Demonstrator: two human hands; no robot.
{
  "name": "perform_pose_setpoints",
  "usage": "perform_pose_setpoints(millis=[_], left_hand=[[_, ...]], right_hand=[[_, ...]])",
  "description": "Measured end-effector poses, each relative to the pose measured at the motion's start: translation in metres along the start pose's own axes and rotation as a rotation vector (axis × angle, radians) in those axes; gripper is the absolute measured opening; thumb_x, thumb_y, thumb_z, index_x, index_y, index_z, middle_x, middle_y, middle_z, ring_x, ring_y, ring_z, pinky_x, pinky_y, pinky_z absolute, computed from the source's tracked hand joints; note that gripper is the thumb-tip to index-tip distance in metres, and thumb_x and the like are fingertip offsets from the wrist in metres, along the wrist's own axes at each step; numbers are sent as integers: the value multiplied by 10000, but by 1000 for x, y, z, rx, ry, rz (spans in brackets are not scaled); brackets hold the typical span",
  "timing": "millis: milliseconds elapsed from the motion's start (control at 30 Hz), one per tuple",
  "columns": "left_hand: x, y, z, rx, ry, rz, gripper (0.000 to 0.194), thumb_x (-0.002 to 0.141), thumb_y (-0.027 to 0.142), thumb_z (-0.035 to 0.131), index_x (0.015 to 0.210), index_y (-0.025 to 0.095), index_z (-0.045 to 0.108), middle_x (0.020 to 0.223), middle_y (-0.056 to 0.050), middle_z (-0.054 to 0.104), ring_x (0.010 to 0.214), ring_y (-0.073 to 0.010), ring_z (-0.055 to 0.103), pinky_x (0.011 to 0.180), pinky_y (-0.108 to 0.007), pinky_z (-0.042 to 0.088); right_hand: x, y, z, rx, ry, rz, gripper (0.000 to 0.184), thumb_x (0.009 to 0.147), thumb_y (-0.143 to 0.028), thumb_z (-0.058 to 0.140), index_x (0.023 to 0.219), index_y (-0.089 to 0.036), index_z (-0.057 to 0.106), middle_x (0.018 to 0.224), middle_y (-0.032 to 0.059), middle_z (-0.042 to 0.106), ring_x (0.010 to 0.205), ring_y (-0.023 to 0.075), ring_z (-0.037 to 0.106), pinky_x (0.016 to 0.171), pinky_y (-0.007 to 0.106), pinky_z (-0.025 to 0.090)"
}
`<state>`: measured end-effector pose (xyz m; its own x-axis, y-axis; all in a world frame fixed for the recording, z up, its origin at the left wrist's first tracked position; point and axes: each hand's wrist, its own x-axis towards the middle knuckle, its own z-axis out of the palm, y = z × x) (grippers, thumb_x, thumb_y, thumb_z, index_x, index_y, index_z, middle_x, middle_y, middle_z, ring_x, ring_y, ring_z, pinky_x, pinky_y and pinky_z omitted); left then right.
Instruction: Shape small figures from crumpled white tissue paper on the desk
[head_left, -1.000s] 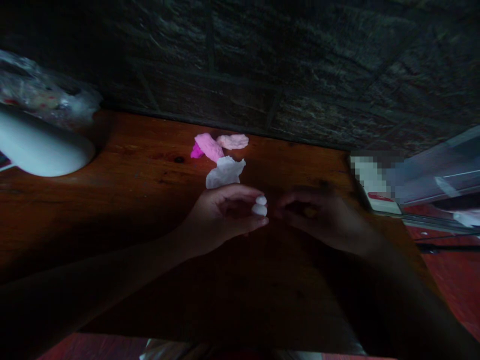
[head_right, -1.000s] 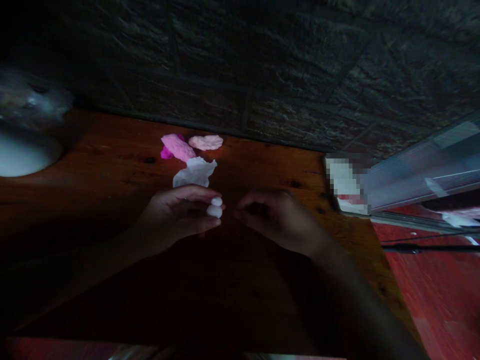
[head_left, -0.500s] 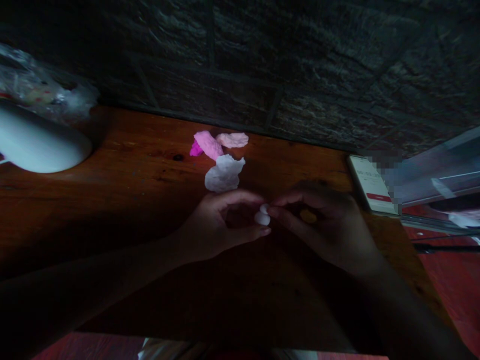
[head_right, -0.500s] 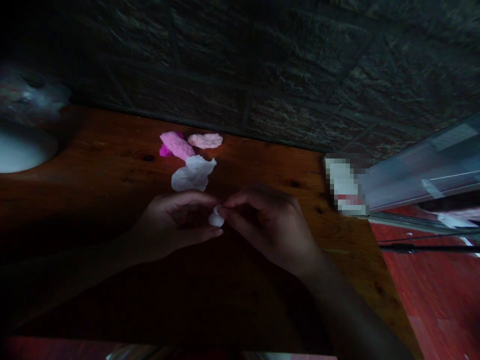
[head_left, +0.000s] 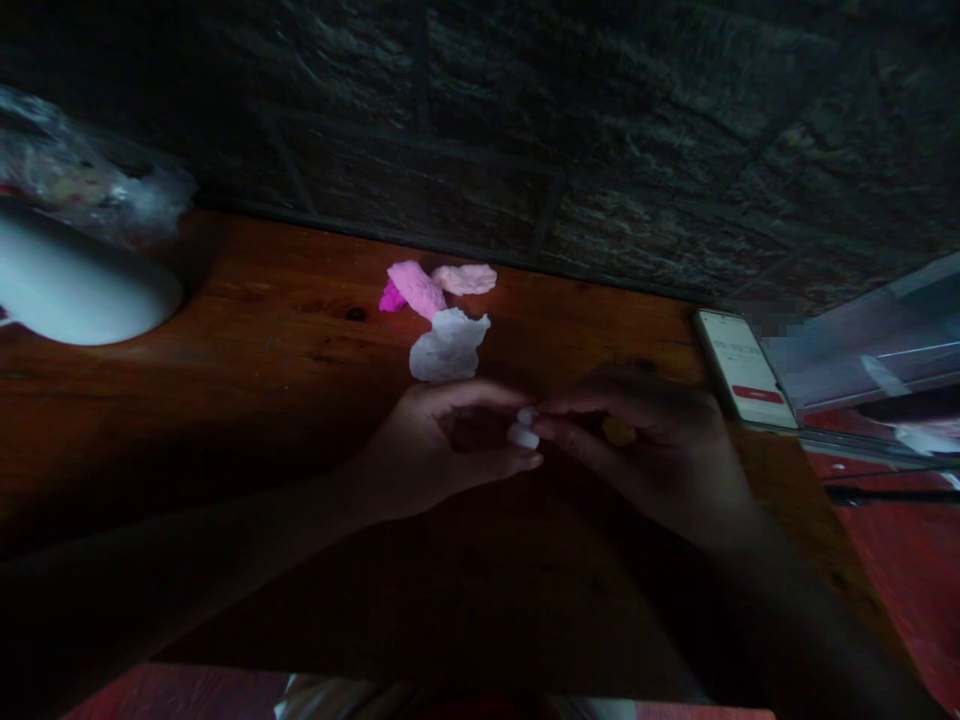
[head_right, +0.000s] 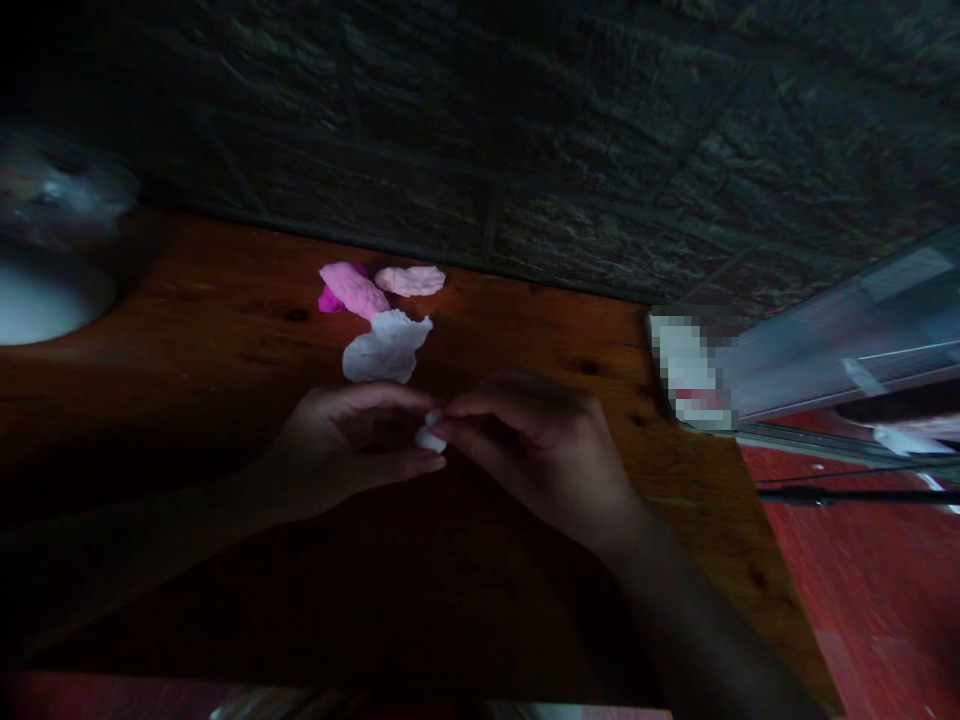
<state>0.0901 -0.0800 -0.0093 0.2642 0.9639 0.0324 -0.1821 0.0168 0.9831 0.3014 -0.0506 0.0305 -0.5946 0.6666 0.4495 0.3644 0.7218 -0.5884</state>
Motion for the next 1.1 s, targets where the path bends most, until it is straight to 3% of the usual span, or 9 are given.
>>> perform_pose_setpoints(millis=[167, 333, 467, 833, 1100], left_hand=[[2, 3, 1, -57, 6, -24, 302, 686, 97, 883, 954, 163, 760, 867, 7, 809, 709, -115, 758, 585, -163, 606], [2, 4, 1, -46, 9, -45, 299, 681, 106, 884, 943, 163, 752, 868, 1, 806, 706, -122, 755, 555, -164, 595], [1, 5, 1, -39, -15, -53, 303, 678, 120, 887, 944, 163, 751, 886, -6, 808, 729, -134, 764, 596, -186, 618], [-1, 5, -1, 37, -42, -48, 320, 678, 167, 909, 967, 167, 772, 945, -40, 823, 826, -175, 787, 733, -252, 661], [-3, 1, 0, -17, -30, -51, 343, 667, 142, 918, 976, 172, 773, 923, -16, 826, 806, -163, 789, 738, -247, 666]], right_hand=[[-2, 4, -6, 56, 6, 42, 201, 891, -177, 809, 1084, -219, 777, 964, 27, 817, 808, 136, 757, 732, 230, 590], [-2, 5, -7, 142, -32, 54, 195, 935, -101, 729, 1087, -212, 777, 923, 12, 801, 751, 103, 732, 691, 200, 572], [-1, 5, -7, 151, -68, 31, 198, 953, -88, 700, 1090, -209, 777, 901, 3, 780, 677, 83, 694, 661, 196, 557], [0, 5, -8, 102, -88, -11, 127, 926, -122, 753, 1019, -208, 756, 919, 29, 793, 822, 131, 744, 733, 229, 581], [-1, 2, -6, 227, -70, 124, 55, 909, -164, 781, 954, -182, 754, 872, 26, 776, 753, 124, 720, 666, 214, 572]])
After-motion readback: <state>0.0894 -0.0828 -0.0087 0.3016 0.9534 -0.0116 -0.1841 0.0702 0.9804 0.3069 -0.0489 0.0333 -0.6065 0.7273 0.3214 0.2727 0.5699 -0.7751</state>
